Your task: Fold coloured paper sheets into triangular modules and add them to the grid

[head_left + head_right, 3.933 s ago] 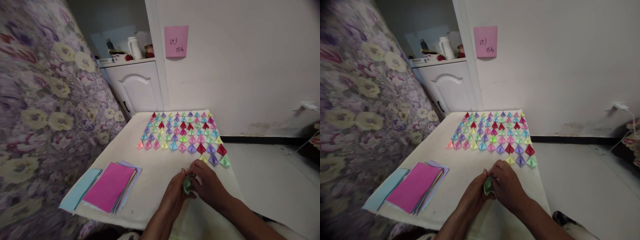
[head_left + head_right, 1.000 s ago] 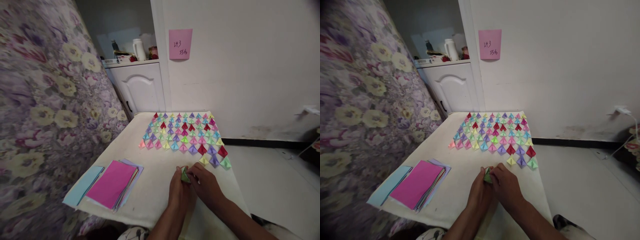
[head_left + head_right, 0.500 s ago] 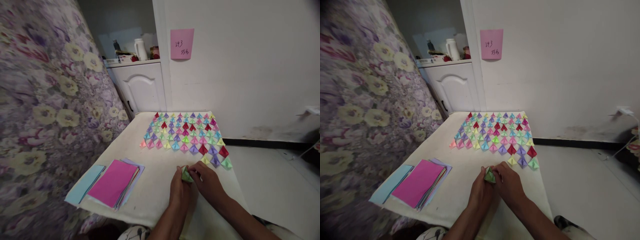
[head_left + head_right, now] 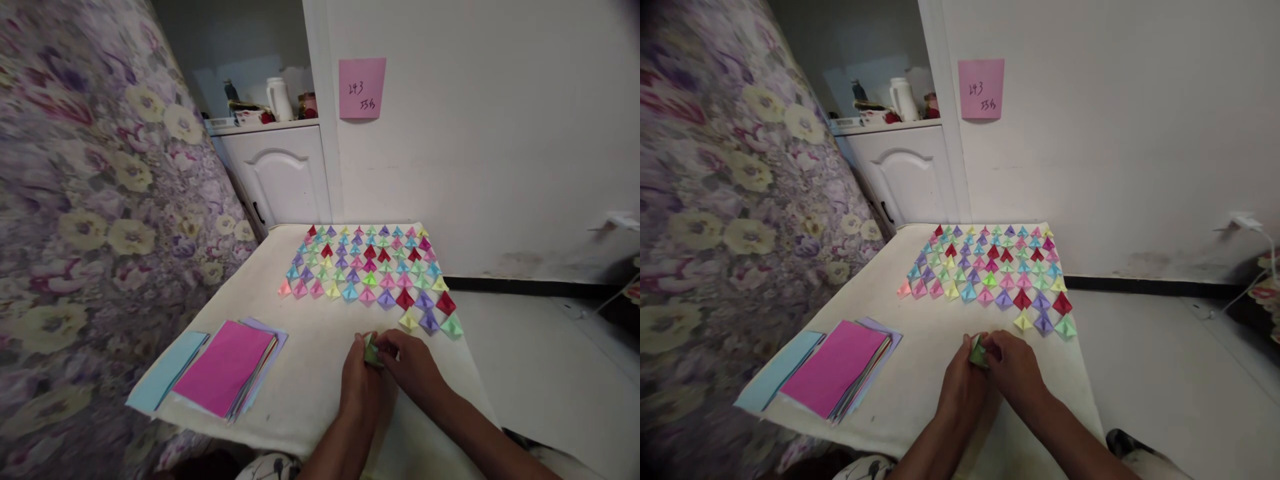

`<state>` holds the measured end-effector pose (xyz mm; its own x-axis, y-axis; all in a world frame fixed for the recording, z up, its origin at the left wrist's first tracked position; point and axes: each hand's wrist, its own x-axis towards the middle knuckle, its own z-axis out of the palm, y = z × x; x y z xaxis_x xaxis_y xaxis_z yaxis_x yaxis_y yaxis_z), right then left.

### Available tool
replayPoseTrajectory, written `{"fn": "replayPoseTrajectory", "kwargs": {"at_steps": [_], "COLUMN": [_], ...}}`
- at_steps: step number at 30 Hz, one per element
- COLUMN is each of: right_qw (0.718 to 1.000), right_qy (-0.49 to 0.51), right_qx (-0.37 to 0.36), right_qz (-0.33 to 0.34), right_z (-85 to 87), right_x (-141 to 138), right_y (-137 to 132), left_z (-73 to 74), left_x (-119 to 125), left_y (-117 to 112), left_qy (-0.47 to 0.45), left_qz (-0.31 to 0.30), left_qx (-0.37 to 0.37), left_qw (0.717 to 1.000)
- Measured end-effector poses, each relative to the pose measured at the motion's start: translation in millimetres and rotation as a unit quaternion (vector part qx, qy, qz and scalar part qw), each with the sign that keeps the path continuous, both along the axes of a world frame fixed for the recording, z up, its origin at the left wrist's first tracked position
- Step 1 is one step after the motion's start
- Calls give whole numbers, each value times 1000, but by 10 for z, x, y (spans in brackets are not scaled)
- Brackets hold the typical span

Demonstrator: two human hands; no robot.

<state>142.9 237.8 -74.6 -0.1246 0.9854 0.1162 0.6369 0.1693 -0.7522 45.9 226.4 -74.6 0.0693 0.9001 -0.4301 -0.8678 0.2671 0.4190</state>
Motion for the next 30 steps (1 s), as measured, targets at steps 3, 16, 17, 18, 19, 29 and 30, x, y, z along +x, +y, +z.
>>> {"fn": "replayPoseTrajectory", "kwargs": {"at_steps": [3, 16, 17, 18, 19, 29, 30], "right_qw": [1000, 995, 991, 986, 980, 982, 986], "right_qy": [-9, -96, -124, -154, -184, -155, -137], "right_qx": [2, 33, 43, 52, 60, 58, 55], "right_qz": [-6, 1, 13, 28, 46, 89, 76], "right_z": [-1, 38, 39, 35, 25, -5, 6], "right_x": [7, 53, 62, 65, 62, 200, 239], "right_y": [2, 4, 6, 9, 12, 69, 77], "left_z": [29, -73, -87, -96, -100, -82, -73], "left_x": [13, -15, -56, -101, -146, -324, -331], "left_y": [-12, -15, -5, 7, 18, 65, 65], "left_qy": [-4, 86, 123, 150, 174, 211, 215], "left_qz": [-5, -2, 34, 60, 73, 48, 43], "left_qx": [0, 0, -24, -38, -50, -2, 4], "left_qw": [1000, 996, 992, 986, 981, 976, 976]}}
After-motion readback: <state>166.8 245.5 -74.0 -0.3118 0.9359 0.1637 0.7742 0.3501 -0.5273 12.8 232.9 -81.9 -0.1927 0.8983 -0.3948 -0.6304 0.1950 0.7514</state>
